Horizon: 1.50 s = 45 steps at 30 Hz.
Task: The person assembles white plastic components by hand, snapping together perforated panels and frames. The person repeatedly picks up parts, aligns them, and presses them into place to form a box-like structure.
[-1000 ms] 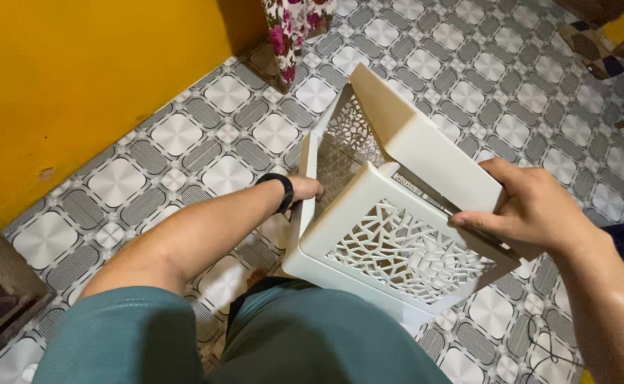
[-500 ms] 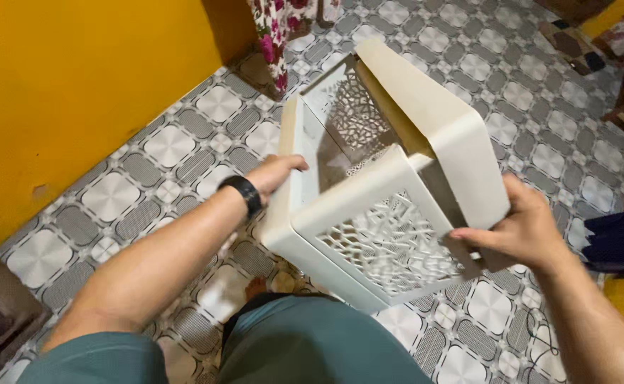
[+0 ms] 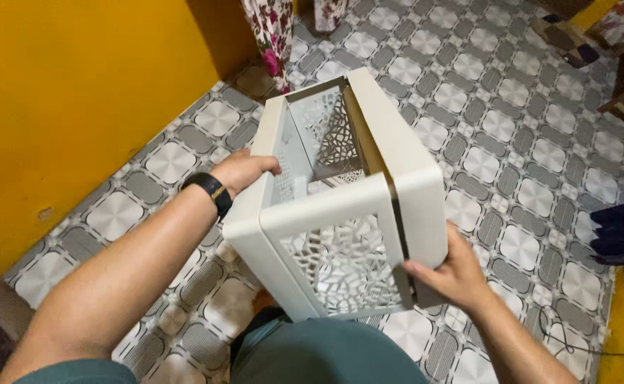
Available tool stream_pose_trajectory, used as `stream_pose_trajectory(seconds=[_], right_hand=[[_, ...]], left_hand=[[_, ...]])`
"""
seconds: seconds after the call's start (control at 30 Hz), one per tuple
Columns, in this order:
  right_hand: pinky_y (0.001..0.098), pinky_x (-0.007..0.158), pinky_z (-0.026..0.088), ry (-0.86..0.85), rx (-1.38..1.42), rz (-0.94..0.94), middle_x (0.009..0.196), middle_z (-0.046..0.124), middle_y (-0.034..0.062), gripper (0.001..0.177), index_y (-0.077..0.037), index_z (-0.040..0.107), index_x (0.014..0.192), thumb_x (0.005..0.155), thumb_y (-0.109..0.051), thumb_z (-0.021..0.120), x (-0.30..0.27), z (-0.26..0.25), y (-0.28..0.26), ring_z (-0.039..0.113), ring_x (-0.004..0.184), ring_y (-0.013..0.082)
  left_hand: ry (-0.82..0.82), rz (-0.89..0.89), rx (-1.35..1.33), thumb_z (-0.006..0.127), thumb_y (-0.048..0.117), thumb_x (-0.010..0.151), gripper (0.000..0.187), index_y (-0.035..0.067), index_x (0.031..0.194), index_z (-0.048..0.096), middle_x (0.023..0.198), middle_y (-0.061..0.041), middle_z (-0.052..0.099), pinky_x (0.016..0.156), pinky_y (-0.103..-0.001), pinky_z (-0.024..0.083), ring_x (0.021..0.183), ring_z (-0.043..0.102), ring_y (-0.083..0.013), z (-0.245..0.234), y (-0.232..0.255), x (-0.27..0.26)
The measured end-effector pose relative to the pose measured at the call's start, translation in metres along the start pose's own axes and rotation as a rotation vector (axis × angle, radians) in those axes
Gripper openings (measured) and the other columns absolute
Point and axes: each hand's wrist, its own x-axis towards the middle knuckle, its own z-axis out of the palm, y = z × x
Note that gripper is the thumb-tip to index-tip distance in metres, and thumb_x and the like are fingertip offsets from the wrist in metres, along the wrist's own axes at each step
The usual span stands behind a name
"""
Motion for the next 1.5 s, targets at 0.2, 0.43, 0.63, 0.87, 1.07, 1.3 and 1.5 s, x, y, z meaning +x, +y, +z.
stream_pose_trajectory(seconds=[0.2,0.43,0.63,0.87,1.07,1.3,1.5], right_hand=[[0.0416,0.11,0.04,-0.113,0.663,0.244,0.14,0.06,0.0147,0.077,-0.002,0.05,0.145,0.094,-0.059,0.043,0.002,0.0,0.016,0.054,0.132,0.0244],[0.034,0.1,0.044,0.054,0.645,0.452,0.13,0.066,0.0116,0.059,-0.008,0.052,0.142,0.087,-0.028,0.06,0.02,0.036,-0.043,0.06,0.118,0.0217],[0.0349,0.096,0.048,0.068,0.615,0.389,0.118,0.069,0.0137,0.051,0.002,0.06,0.129,0.09,-0.031,0.063,0.048,0.051,-0.071,0.063,0.109,0.0211],[0.0342,0.096,0.051,0.086,0.022,-0.044,0.127,0.064,0.0095,0.067,-0.006,0.049,0.144,0.091,-0.045,0.067,0.073,-0.006,-0.068,0.064,0.114,0.0195],[0.0412,0.094,0.056,0.074,0.036,0.098,0.116,0.071,0.0141,0.069,-0.008,0.061,0.135,0.075,-0.034,0.083,0.036,-0.05,-0.024,0.068,0.106,0.0261],[0.0407,0.125,0.041,0.252,0.832,-0.37,0.151,0.055,0.0119,0.079,-0.01,0.041,0.156,0.088,-0.023,0.08,0.048,-0.021,0.001,0.052,0.144,0.0233],[0.0396,0.107,0.049,0.234,0.699,-0.303,0.137,0.055,0.01,0.094,-0.016,0.031,0.158,0.076,-0.019,0.076,0.047,0.005,-0.015,0.057,0.125,0.024]], left_hand=[[0.18,0.23,0.303,0.086,0.024,0.062,0.065,0.003,0.12,0.066,0.107,-0.014,0.075,0.093,-0.036,0.055,0.101,0.071,-0.0245,0.013,-0.009,-0.016],[0.206,0.265,0.181,0.085,0.018,0.064,0.061,0.001,0.119,0.065,0.104,-0.014,0.076,0.09,-0.034,0.057,0.095,0.073,-0.0241,0.033,-0.039,-0.016],[0.14,0.203,0.033,0.079,0.013,0.068,0.052,0.0,0.117,0.066,0.103,-0.011,0.075,0.081,-0.035,0.058,0.091,0.072,-0.0223,0.017,-0.061,-0.001],[0.051,0.027,-0.251,0.074,0.015,0.078,0.046,-0.004,0.118,0.063,0.097,-0.013,0.073,0.076,-0.04,0.059,0.082,0.071,-0.0248,-0.009,-0.078,0.026],[-0.222,-0.14,-0.691,0.061,0.03,0.086,0.042,0.0,0.116,0.064,0.095,-0.016,0.073,0.074,-0.043,0.061,0.078,0.071,-0.0272,-0.018,-0.161,0.052],[-0.251,0.065,-0.816,0.055,0.032,0.101,0.041,-0.002,0.123,0.062,0.106,-0.012,0.071,0.077,-0.036,0.058,0.089,0.069,-0.0214,0.057,-0.217,0.036],[-0.3,-0.036,-0.733,0.057,0.028,0.101,0.034,-0.001,0.117,0.06,0.101,-0.009,0.065,0.075,-0.034,0.054,0.085,0.062,-0.0186,0.083,-0.236,-0.01]])
